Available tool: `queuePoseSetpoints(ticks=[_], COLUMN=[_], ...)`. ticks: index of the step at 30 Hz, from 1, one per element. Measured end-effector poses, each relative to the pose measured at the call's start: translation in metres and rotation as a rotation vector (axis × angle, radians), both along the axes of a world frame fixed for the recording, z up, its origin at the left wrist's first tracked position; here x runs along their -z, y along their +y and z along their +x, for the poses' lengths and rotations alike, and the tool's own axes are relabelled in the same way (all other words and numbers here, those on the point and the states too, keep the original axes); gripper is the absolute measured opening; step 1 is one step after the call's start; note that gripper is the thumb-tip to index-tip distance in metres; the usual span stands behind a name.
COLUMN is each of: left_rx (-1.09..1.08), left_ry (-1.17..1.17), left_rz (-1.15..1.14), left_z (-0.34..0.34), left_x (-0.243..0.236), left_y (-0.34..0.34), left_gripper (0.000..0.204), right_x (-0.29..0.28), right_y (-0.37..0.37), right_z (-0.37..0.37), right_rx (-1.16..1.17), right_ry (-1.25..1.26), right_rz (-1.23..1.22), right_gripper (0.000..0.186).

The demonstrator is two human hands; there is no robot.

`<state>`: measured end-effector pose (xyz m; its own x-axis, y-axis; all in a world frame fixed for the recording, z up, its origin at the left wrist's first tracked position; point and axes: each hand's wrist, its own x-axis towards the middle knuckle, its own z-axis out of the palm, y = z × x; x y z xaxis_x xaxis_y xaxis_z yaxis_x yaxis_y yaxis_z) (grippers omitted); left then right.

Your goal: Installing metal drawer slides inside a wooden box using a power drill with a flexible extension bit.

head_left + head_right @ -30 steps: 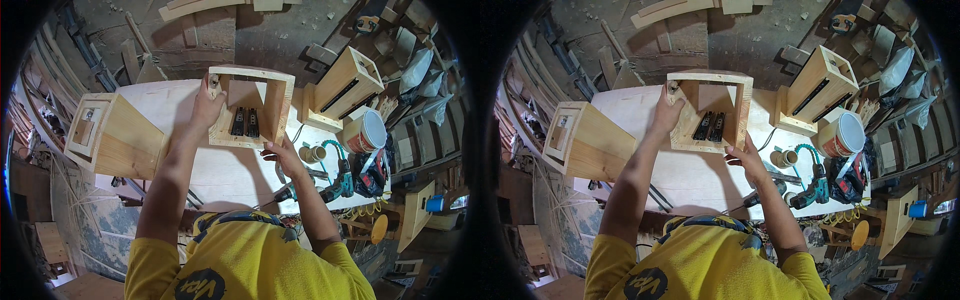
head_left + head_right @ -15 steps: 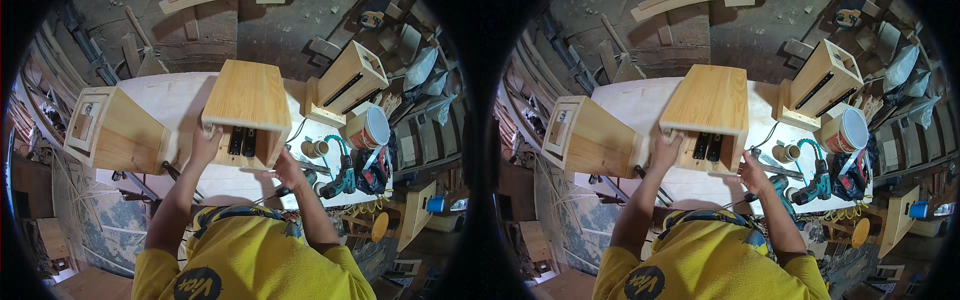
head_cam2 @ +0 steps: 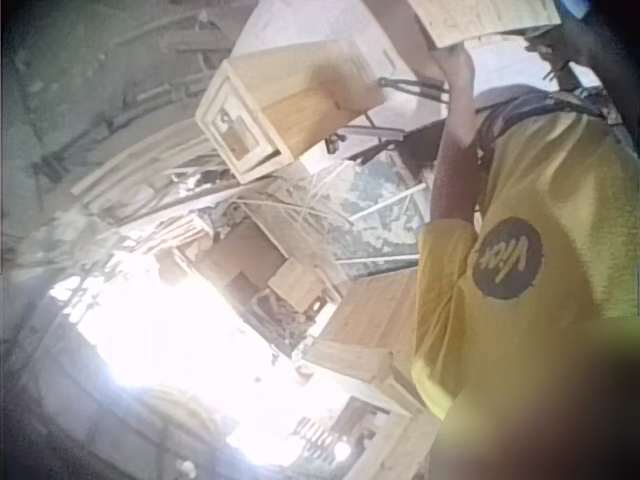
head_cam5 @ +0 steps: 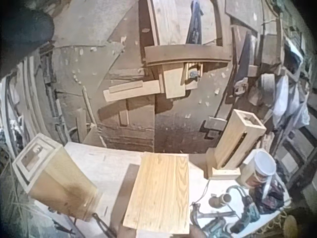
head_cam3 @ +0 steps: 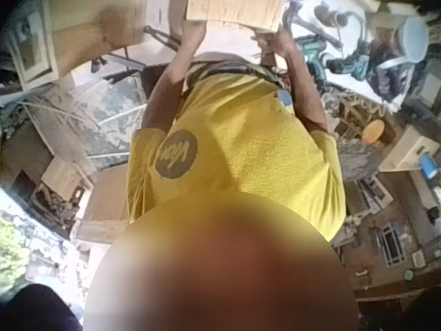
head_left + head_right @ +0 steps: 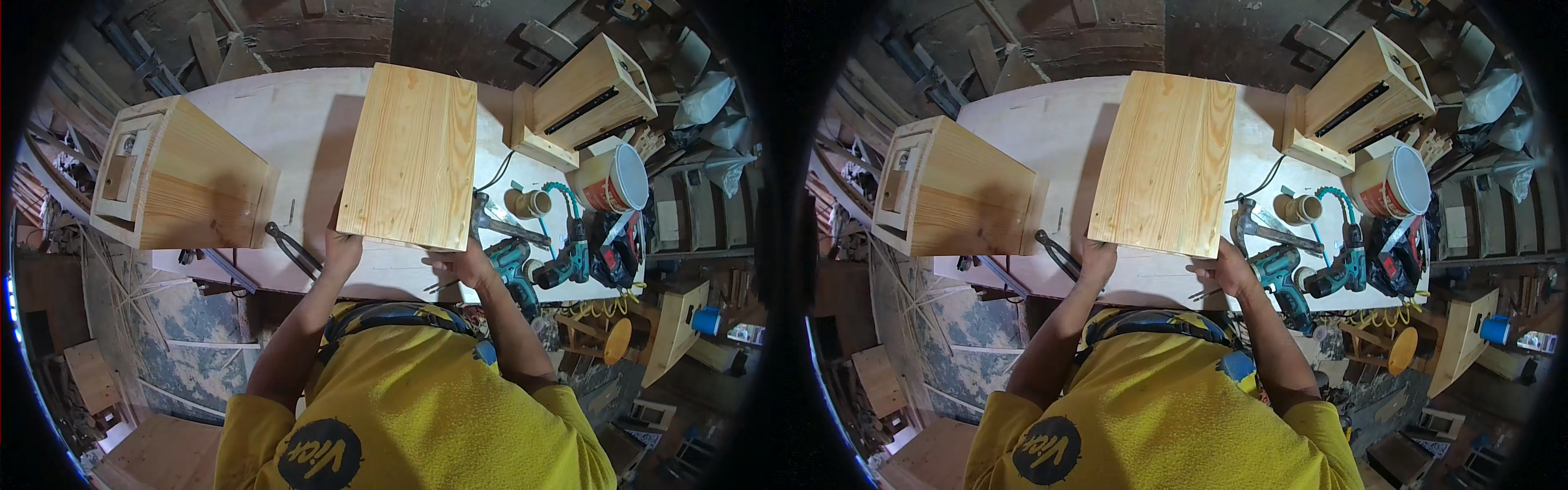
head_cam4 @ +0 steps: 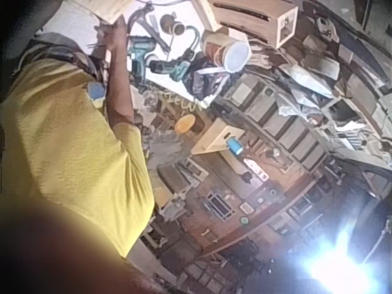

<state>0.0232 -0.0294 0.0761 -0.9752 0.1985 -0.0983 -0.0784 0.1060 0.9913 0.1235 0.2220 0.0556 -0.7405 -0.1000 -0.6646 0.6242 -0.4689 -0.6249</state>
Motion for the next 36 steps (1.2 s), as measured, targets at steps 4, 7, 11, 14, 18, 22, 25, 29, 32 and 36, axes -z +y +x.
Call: queuePoseSetpoints(ticks=[4, 7, 11, 14, 18, 22, 25, 29, 32, 36], left_rx=[0.037, 0.073, 0.096, 0.116, 0.142, -0.04, -0.094, 0.041, 0.16, 0.041], left_ry=[0.096, 0.095, 0.085, 0.106, 0.016, -0.087, -0.093, -0.429, -0.455, -0.575], left_rz=[-0.013, -0.012, -0.05, -0.066, -0.116, -0.155, -0.292, 0.221, 0.35, 0.493], left_z=[0.003, 0.002, -0.001, -0.004, -0.004, 0.023, 0.056, 0.083, 0.084, 0.074], left_x=[0.012, 0.014, 0.012, 0.014, 0.011, 0.034, 0.032, -0.014, -0.046, -0.058], left_y=[-0.004, -0.004, -0.006, -0.008, -0.012, -0.031, -0.051, -0.04, -0.005, 0.017], left_gripper=[0.053, 0.055, 0.056, 0.056, 0.058, 0.054, 0.045, 0.035, 0.041, 0.043], right_x=[-0.018, -0.033, -0.026, -0.025, -0.027, -0.045, -0.062, -0.074, -0.072, -0.086], right_y=[-0.013, -0.017, -0.008, 0.001, 0.022, 0.041, 0.061, 0.088, 0.103, 0.098], right_z=[0.006, 0.008, 0.012, 0.004, -0.008, -0.031, -0.042, -0.078, -0.124, -0.186], right_rx=[0.094, 0.194, 0.314, 0.328, 0.26, 0.291, 0.264, 0.191, 0.193, 0.159], right_ry=[0.025, 0.017, 0.013, 0.08, 0.169, 0.164, 0.21, 0.291, 0.387, 0.513], right_rz=[0.047, 0.109, 0.147, 0.128, 0.16, 0.174, 0.233, 0.3, 0.335, 0.394], right_gripper=[0.043, 0.038, 0.039, 0.042, 0.046, 0.045, 0.048, 0.055, 0.057, 0.053])
